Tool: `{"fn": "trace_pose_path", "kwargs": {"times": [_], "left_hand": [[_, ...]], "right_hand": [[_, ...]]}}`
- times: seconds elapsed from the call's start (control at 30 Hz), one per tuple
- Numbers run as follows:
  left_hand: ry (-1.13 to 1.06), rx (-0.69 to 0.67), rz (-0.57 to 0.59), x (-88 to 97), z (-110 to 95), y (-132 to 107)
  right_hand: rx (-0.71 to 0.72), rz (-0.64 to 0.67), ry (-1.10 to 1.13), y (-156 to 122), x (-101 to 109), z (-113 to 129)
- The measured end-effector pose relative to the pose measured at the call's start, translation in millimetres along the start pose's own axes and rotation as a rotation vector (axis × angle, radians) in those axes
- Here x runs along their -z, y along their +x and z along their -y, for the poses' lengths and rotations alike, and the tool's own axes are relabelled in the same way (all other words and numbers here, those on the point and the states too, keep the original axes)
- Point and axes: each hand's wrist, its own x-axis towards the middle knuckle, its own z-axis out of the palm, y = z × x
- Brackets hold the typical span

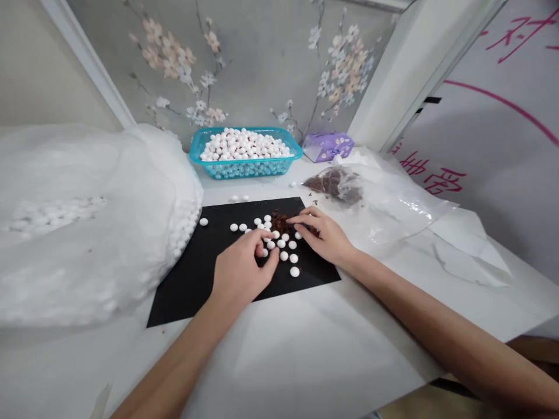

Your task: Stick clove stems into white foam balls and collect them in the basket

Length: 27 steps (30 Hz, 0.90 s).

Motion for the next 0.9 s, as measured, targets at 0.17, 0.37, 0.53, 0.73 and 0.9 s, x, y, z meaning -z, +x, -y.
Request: {"fn": "trace_pose_path", "kwargs": {"times": [0.17, 0.37, 0.53, 0.73, 0.9], "left_hand": [[0.207, -0.005, -0.230, 10.2, 21, 11], [0.266, 0.017, -0.170, 9.7, 32, 15], [0.275, 0.033, -0.181, 8.6, 31, 14], [0.288, 0.063, -0.187, 8.5, 32, 15], [0.294, 0.032, -0.189, 7.2, 33, 16]], "right_hand": [[0.003, 0.040, 0.040, 3, 3, -1], [0.088, 0.148, 0.072, 7, 10, -11], [0.110, 0.194, 0.116, 10, 14, -13], [0.014, 0.166, 0.169, 12, 16, -14], [0.055, 0.169, 0.115, 11, 15, -13]]}}
